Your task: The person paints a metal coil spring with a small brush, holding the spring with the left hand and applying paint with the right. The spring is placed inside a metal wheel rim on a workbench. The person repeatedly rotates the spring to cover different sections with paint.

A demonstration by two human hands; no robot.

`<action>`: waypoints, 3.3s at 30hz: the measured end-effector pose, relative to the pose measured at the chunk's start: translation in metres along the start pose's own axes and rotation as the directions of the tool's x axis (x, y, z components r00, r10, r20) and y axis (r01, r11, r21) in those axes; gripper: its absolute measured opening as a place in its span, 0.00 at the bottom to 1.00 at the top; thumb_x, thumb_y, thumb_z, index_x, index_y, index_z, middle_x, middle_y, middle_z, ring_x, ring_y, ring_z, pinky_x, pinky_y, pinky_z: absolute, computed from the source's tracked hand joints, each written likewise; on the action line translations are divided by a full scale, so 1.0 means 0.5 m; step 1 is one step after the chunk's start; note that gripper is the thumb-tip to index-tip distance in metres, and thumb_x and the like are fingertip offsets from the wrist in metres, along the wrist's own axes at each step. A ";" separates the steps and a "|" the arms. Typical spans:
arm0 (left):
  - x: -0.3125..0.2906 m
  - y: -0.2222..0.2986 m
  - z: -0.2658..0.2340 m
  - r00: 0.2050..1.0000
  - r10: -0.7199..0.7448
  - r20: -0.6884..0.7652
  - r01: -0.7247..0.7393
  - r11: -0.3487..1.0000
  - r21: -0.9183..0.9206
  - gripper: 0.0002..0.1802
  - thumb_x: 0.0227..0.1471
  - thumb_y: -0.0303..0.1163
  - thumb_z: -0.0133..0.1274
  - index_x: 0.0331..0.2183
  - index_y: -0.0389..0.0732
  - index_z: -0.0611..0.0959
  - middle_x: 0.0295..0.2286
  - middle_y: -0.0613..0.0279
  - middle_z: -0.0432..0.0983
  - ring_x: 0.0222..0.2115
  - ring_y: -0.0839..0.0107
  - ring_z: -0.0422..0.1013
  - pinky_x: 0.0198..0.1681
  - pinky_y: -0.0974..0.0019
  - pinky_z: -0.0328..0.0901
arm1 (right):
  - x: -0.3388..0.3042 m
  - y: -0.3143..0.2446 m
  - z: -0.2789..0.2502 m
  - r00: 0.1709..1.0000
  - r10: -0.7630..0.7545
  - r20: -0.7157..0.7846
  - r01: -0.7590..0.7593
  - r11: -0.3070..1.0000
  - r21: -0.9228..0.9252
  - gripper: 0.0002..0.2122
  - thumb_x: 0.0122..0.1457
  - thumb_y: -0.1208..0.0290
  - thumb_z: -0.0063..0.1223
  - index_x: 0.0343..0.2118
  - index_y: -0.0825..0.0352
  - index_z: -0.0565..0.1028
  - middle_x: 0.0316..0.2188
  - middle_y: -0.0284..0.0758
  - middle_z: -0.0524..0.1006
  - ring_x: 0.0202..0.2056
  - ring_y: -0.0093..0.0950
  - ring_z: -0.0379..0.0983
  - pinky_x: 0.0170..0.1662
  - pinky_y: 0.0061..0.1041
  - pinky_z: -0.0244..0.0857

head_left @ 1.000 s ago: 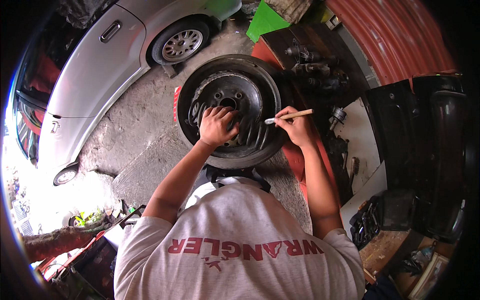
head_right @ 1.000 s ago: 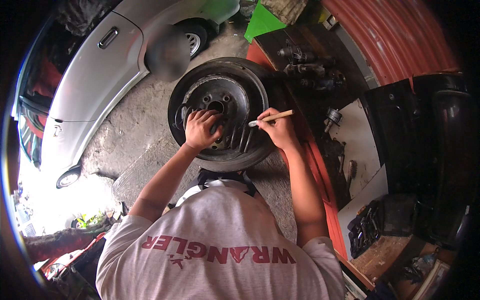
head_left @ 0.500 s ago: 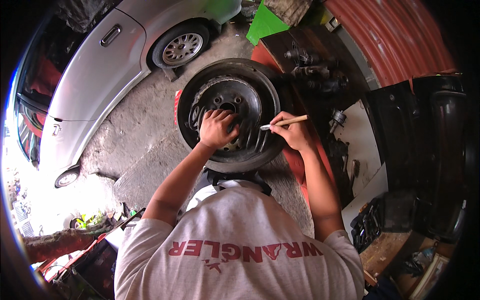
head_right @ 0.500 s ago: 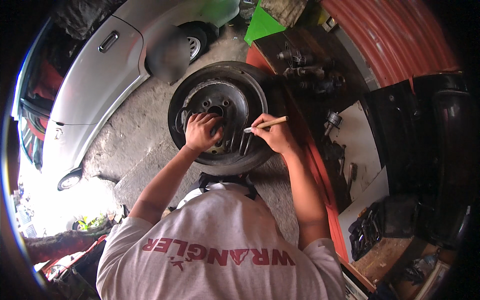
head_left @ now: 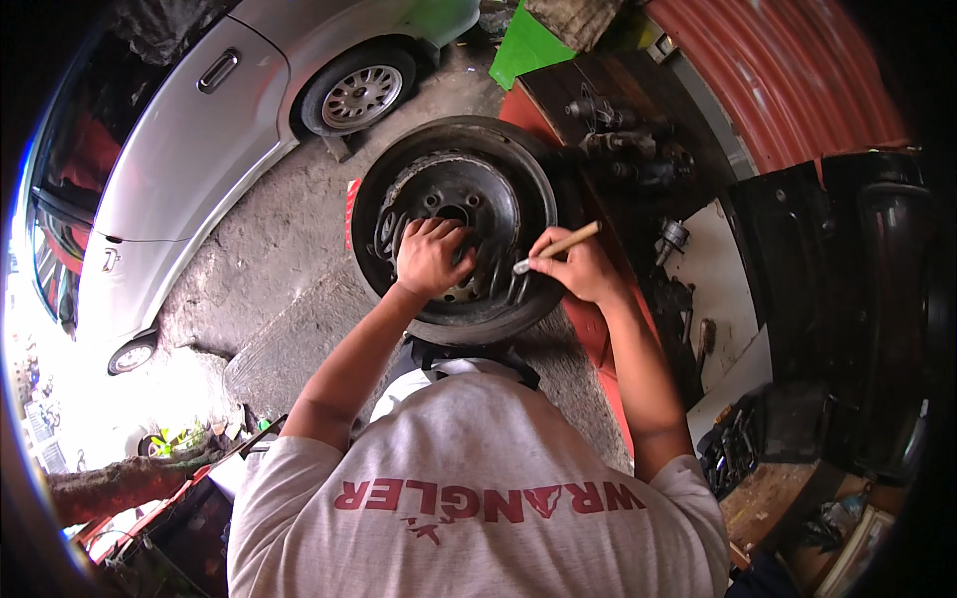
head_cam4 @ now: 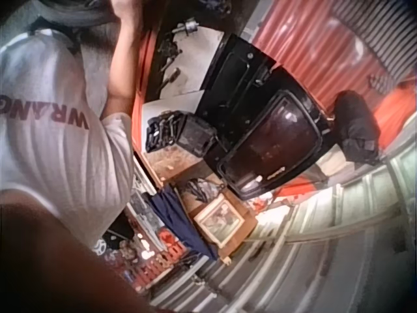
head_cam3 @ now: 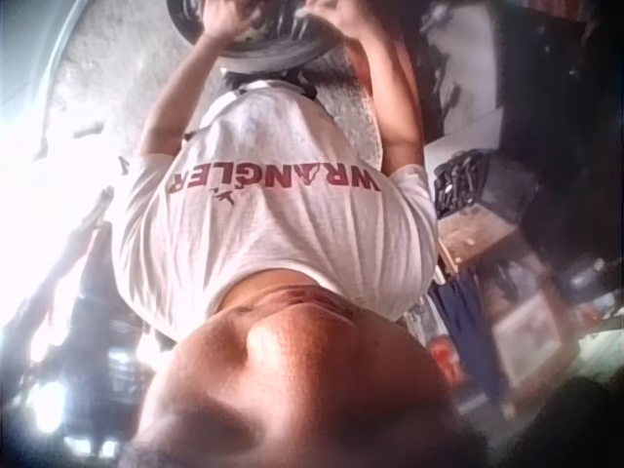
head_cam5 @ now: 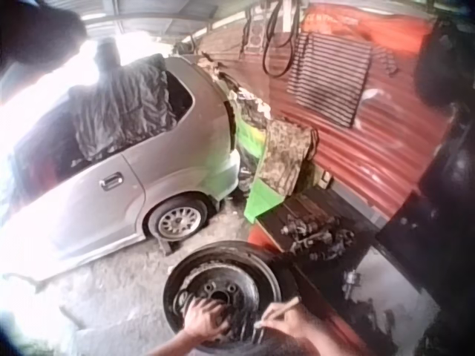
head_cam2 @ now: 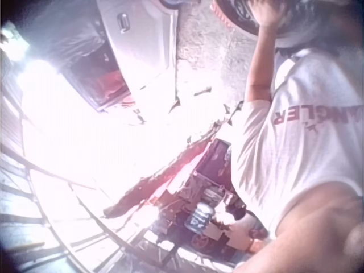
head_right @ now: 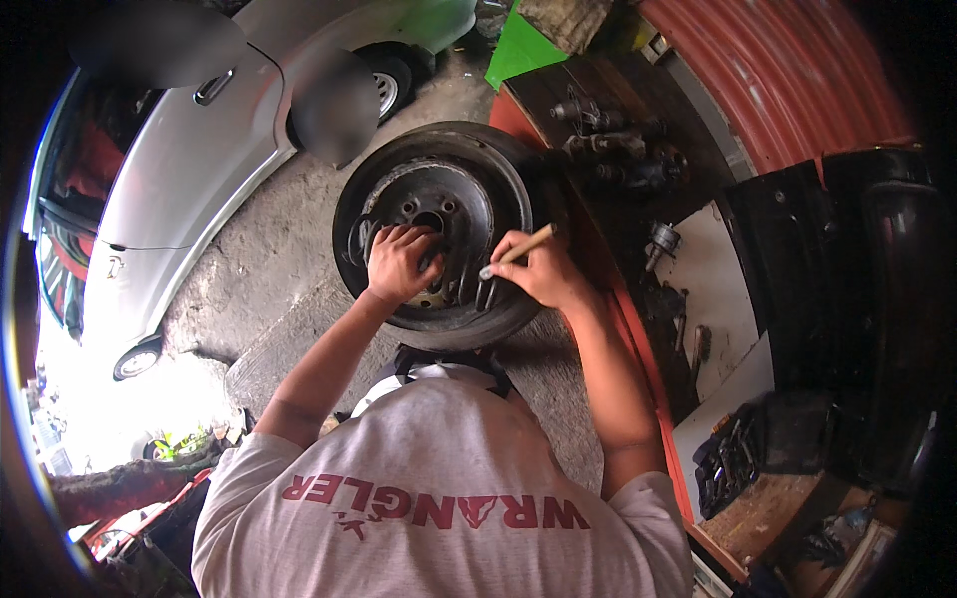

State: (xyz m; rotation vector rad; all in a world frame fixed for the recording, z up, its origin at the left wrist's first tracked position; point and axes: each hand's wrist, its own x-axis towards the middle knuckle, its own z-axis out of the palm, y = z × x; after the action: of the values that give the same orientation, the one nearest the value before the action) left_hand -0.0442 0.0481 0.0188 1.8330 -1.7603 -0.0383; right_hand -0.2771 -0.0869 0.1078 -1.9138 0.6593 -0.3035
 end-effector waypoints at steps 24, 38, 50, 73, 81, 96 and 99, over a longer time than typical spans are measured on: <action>0.021 -0.007 0.001 0.994 -0.056 0.091 0.058 0.998 -0.022 0.19 0.51 0.47 0.56 0.40 0.47 0.87 0.42 0.62 0.83 0.47 0.64 0.76 0.54 0.56 0.63 | 0.015 0.002 0.030 0.983 -0.095 -0.160 0.064 0.980 -0.187 0.04 0.57 0.75 0.63 0.32 0.68 0.79 0.29 0.34 0.81 0.33 0.24 0.79 0.38 0.26 0.70; 0.010 -0.005 0.007 0.999 -0.031 0.029 0.032 0.999 -0.029 0.19 0.49 0.46 0.58 0.40 0.46 0.87 0.41 0.62 0.83 0.45 0.64 0.76 0.53 0.56 0.64 | -0.017 -0.020 -0.004 0.999 0.023 0.026 -0.023 1.000 -0.018 0.05 0.58 0.72 0.63 0.32 0.68 0.79 0.29 0.36 0.82 0.33 0.26 0.80 0.39 0.27 0.70; 0.010 -0.005 0.000 0.999 -0.023 0.031 0.025 0.999 -0.042 0.18 0.49 0.44 0.58 0.41 0.47 0.87 0.42 0.63 0.83 0.45 0.62 0.76 0.53 0.56 0.64 | -0.001 -0.040 -0.024 0.993 0.119 0.000 -0.117 0.980 -0.158 0.07 0.59 0.70 0.62 0.34 0.68 0.78 0.28 0.37 0.81 0.34 0.27 0.79 0.39 0.30 0.70; 0.013 -0.005 0.001 0.995 -0.058 0.085 0.060 0.998 -0.017 0.19 0.50 0.46 0.58 0.42 0.48 0.87 0.43 0.63 0.83 0.47 0.63 0.76 0.55 0.56 0.63 | 0.068 -0.006 0.000 0.964 0.254 0.078 -0.215 0.918 -0.333 0.16 0.62 0.59 0.59 0.36 0.71 0.79 0.28 0.47 0.80 0.34 0.42 0.79 0.39 0.39 0.70; 0.012 -0.005 0.001 0.995 -0.051 0.081 0.054 0.998 -0.033 0.20 0.50 0.46 0.57 0.41 0.47 0.87 0.43 0.62 0.83 0.47 0.62 0.76 0.55 0.55 0.63 | 0.010 -0.009 -0.036 0.990 0.139 0.015 -0.135 0.976 -0.173 0.09 0.61 0.67 0.59 0.34 0.70 0.77 0.27 0.41 0.80 0.32 0.34 0.79 0.39 0.34 0.69; 0.010 -0.007 0.005 0.997 -0.040 0.069 0.042 0.999 -0.023 0.19 0.50 0.46 0.57 0.41 0.47 0.87 0.43 0.62 0.82 0.46 0.63 0.75 0.54 0.56 0.63 | -0.050 0.055 -0.018 0.981 0.104 -0.161 -0.067 0.974 0.216 0.04 0.62 0.73 0.62 0.36 0.67 0.79 0.29 0.28 0.78 0.34 0.15 0.73 0.38 0.18 0.66; 0.004 -0.009 0.008 0.999 -0.029 0.035 0.030 0.999 -0.026 0.18 0.49 0.44 0.58 0.41 0.48 0.87 0.43 0.63 0.82 0.46 0.63 0.75 0.54 0.55 0.63 | -0.050 0.046 -0.005 0.985 0.111 -0.135 -0.090 0.984 0.156 0.03 0.62 0.75 0.61 0.36 0.67 0.79 0.30 0.28 0.79 0.34 0.16 0.74 0.38 0.18 0.67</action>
State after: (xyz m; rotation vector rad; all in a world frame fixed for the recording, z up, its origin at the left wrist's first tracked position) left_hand -0.0414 0.0447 0.0144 1.8498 -1.7482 -0.1055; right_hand -0.3059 -0.0813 0.0902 -1.7210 0.8036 -0.4172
